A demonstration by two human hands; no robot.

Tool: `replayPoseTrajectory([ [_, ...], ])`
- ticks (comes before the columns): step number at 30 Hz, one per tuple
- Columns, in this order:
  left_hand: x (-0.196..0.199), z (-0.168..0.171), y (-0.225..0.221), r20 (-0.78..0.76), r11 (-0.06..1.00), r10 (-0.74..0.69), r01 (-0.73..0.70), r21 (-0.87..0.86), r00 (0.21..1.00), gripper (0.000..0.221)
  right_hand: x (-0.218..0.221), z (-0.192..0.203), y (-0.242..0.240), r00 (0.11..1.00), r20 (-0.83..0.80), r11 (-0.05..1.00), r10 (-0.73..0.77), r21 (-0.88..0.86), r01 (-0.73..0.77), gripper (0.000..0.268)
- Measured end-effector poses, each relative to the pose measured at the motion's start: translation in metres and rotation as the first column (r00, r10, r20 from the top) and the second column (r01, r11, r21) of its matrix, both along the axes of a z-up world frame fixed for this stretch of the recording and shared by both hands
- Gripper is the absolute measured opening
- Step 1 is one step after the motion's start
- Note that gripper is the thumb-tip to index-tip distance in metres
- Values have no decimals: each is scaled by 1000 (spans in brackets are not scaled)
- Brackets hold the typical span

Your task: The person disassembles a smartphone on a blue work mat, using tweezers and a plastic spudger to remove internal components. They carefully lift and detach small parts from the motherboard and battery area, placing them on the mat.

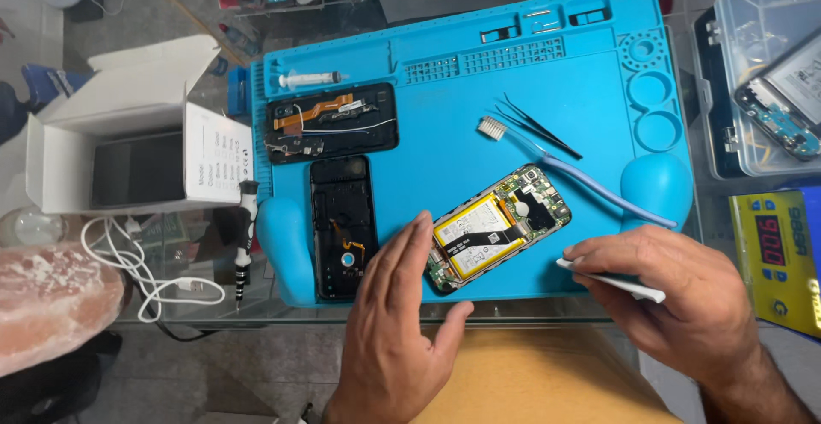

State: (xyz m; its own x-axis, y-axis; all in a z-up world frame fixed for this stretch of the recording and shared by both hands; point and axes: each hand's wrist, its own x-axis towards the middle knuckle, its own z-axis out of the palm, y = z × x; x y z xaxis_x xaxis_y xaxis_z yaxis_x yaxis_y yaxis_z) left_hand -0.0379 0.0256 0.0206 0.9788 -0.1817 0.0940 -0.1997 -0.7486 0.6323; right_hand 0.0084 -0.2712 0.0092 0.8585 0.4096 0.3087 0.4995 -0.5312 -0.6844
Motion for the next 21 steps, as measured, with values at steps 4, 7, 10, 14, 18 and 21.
replayPoseTrajectory([
  [4, 4, -6, -7, 1, 999, 17, -17, -37, 1000, 98, -1, 1, 6, 999, 24, 997, -22, -70, 24, 13],
  [7, 5, -12, -10, 53, 994, 88, -85, -64, 995, 92, -3, 3, 9, 999, 28, 996, -45, -77, 47, 14],
  [10, 7, -16, -15, 121, 995, 97, -93, -45, 988, 91, -4, 4, 11, 998, 46, 997, -41, -63, 44, 13],
  [14, 9, -23, -27, 301, 981, 158, -184, 61, 941, 87, -5, 4, 13, 996, 70, 998, -58, -29, 60, 13],
  [18, 8, -23, -35, 344, 950, 231, -287, 121, 910, 90, -6, 3, 14, 995, 81, 998, -63, -16, 65, 12],
  [21, 9, -24, -37, 363, 936, 255, -323, 139, 896, 98, -6, 3, 15, 994, 94, 998, -59, 5, 58, 13],
])
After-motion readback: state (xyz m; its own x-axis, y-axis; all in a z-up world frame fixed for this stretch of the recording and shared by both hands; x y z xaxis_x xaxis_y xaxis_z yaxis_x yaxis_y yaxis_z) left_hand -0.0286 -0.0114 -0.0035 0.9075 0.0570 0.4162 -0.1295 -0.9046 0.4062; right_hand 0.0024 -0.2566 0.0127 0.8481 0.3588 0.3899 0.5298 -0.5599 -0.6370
